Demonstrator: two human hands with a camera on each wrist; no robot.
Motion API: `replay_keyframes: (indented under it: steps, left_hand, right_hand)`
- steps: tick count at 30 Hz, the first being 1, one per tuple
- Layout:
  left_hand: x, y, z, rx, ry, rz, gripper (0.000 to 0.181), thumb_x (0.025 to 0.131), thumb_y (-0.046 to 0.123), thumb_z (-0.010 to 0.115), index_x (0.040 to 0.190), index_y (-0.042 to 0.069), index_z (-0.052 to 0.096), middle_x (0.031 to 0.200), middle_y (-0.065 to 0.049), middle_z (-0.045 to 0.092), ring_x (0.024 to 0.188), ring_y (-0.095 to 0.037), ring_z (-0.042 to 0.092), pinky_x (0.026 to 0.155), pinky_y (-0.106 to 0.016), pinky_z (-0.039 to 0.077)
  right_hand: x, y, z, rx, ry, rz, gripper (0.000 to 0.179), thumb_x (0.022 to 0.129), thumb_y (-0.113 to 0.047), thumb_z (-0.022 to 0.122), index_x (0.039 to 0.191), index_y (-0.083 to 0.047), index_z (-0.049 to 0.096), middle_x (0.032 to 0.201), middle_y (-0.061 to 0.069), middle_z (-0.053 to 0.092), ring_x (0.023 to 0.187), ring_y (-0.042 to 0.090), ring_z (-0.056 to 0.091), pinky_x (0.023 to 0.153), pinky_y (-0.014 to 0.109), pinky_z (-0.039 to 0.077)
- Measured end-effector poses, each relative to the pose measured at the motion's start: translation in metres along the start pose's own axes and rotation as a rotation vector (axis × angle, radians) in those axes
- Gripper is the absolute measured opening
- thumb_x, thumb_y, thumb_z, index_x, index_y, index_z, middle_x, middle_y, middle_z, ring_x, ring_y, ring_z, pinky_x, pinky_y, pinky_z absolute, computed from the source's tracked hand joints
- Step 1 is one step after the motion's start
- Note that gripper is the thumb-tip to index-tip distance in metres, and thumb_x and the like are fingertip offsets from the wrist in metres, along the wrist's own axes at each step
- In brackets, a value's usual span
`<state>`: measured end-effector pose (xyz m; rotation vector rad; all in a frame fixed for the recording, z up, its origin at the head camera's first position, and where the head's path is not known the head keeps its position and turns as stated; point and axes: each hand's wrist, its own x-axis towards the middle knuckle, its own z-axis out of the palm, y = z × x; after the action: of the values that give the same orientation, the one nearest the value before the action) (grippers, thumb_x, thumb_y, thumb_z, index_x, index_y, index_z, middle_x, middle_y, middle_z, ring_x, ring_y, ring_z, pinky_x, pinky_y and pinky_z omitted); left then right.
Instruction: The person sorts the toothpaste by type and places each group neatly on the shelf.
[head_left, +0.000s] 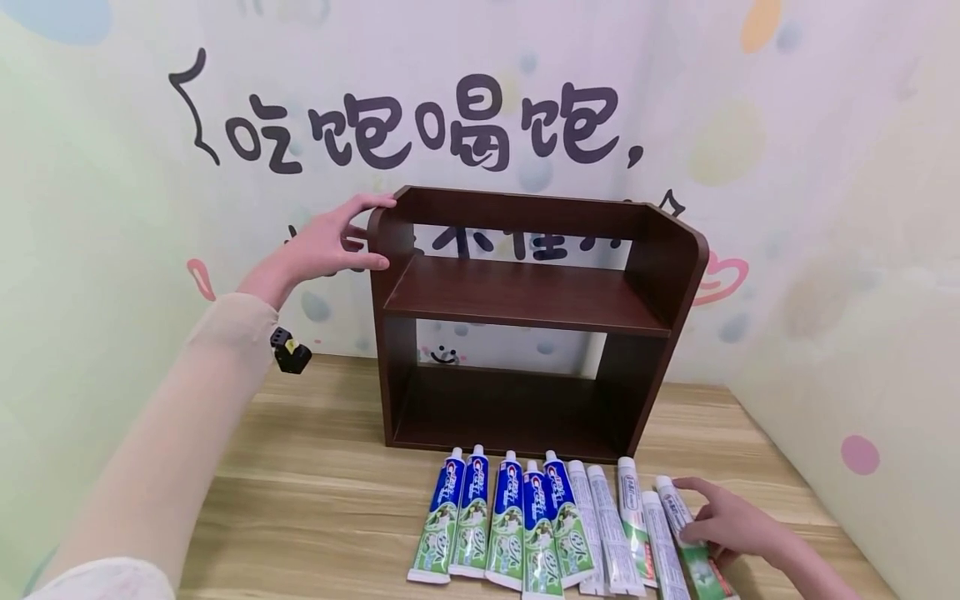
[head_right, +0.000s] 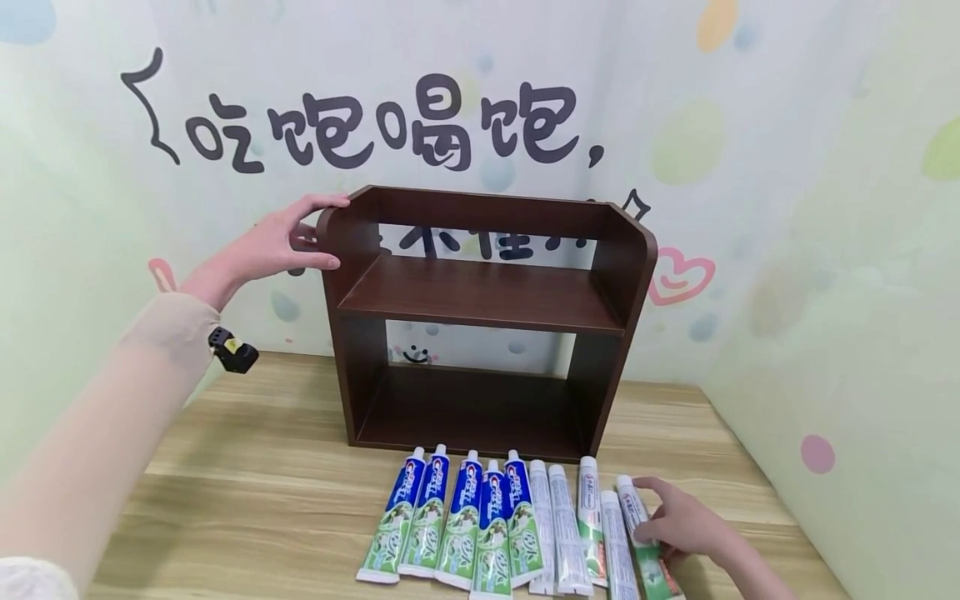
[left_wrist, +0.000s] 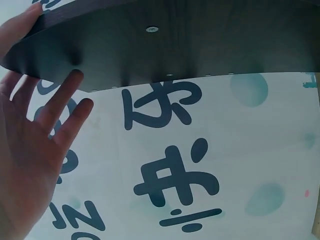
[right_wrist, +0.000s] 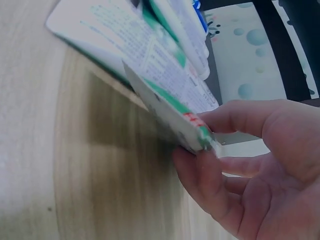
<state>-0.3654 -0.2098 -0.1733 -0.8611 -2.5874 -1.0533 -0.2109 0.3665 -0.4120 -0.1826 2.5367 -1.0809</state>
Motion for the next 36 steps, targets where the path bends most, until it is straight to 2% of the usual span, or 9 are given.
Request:
replay_keyframes:
  steps: [3, 6, 9, 17, 20, 25, 27, 31, 36]
  left_hand:
    - [-0.001, 0.001, -0.003, -0.028, -0.045, -0.008, 0.08, 0.087, 0.017, 0.075, 0.152, 0.029, 0.03, 0.164, 0.008, 0.024, 0.133, -0.039, 0.053, 0.094, -0.044, 0.052]
    - [-0.002, 0.002, -0.006, -0.055, -0.082, 0.0, 0.081, 0.088, 0.012, 0.072, 0.154, 0.025, 0.027, 0.166, 0.008, 0.018, 0.142, -0.042, 0.041, 0.103, -0.054, 0.047]
    - [-0.002, 0.0, -0.006, -0.033, -0.088, 0.003, 0.081, 0.088, 0.013, 0.072, 0.154, 0.025, 0.027, 0.167, 0.008, 0.016, 0.146, -0.041, 0.035, 0.104, -0.058, 0.044]
    - [0.0, 0.0, -0.008, 0.086, -0.038, 0.044, 0.081, 0.085, 0.017, 0.076, 0.153, 0.024, 0.032, 0.163, 0.001, 0.028, 0.139, -0.04, 0.044, 0.116, -0.056, 0.031]
    - [0.0, 0.001, -0.007, 0.105, -0.032, 0.035, 0.081, 0.085, 0.018, 0.076, 0.153, 0.025, 0.032, 0.162, 0.0, 0.029, 0.139, -0.041, 0.044, 0.115, -0.057, 0.034]
    - [-0.001, 0.003, -0.004, 0.103, -0.024, 0.006, 0.08, 0.086, 0.021, 0.074, 0.153, 0.03, 0.03, 0.162, 0.001, 0.03, 0.14, -0.041, 0.043, 0.098, -0.057, 0.048]
    - [-0.001, 0.002, -0.003, 0.089, -0.017, 0.013, 0.079, 0.087, 0.02, 0.074, 0.153, 0.03, 0.031, 0.161, 0.001, 0.031, 0.139, -0.041, 0.043, 0.1, -0.057, 0.047]
    - [0.0, -0.002, -0.002, 0.073, -0.007, 0.06, 0.078, 0.087, 0.015, 0.073, 0.153, 0.024, 0.032, 0.161, 0.001, 0.03, 0.137, -0.04, 0.045, 0.113, -0.056, 0.036]
    - [-0.002, -0.004, 0.0, 0.052, 0.004, 0.12, 0.075, 0.088, 0.01, 0.068, 0.153, 0.017, 0.032, 0.163, -0.003, 0.027, 0.135, -0.041, 0.046, 0.114, -0.055, 0.036]
  right_hand:
    - [0.0, -0.001, -0.004, 0.028, -0.01, -0.017, 0.081, 0.088, -0.013, 0.068, 0.148, 0.009, 0.019, 0.086, 0.009, 0.066, 0.063, 0.02, 0.06, 0.052, 0.035, 0.054]
    - [-0.001, -0.006, -0.008, 0.058, -0.015, -0.032, 0.083, 0.09, -0.014, 0.067, 0.15, 0.007, 0.015, 0.087, 0.009, 0.066, 0.066, 0.021, 0.062, 0.053, 0.036, 0.055]
    - [-0.002, -0.013, -0.01, 0.074, -0.018, -0.058, 0.084, 0.09, -0.015, 0.067, 0.152, 0.005, 0.013, 0.089, 0.011, 0.065, 0.071, 0.023, 0.065, 0.054, 0.037, 0.056]
    - [-0.001, -0.043, -0.011, 0.118, -0.034, -0.171, 0.085, 0.091, -0.013, 0.067, 0.154, 0.002, 0.012, 0.095, 0.015, 0.066, 0.078, 0.023, 0.068, 0.055, 0.041, 0.058]
    - [0.001, -0.054, -0.011, 0.146, -0.04, -0.191, 0.085, 0.091, -0.013, 0.066, 0.155, 0.001, 0.012, 0.094, 0.014, 0.066, 0.078, 0.022, 0.069, 0.056, 0.041, 0.058]
    - [0.003, -0.068, -0.01, 0.149, -0.028, -0.213, 0.084, 0.091, -0.013, 0.067, 0.155, -0.002, 0.013, 0.094, 0.014, 0.065, 0.079, 0.02, 0.068, 0.056, 0.04, 0.058]
    - [0.005, -0.075, -0.009, 0.148, -0.024, -0.224, 0.084, 0.091, -0.013, 0.067, 0.155, -0.003, 0.014, 0.095, 0.015, 0.065, 0.078, 0.02, 0.068, 0.056, 0.041, 0.058]
    - [0.007, -0.089, -0.009, 0.143, -0.021, -0.243, 0.083, 0.091, -0.013, 0.067, 0.156, -0.006, 0.015, 0.096, 0.016, 0.064, 0.078, 0.021, 0.068, 0.055, 0.04, 0.058]
    - [0.009, -0.106, -0.006, 0.128, -0.014, -0.271, 0.083, 0.09, -0.014, 0.068, 0.156, -0.008, 0.018, 0.095, 0.015, 0.062, 0.078, 0.022, 0.069, 0.054, 0.04, 0.057]
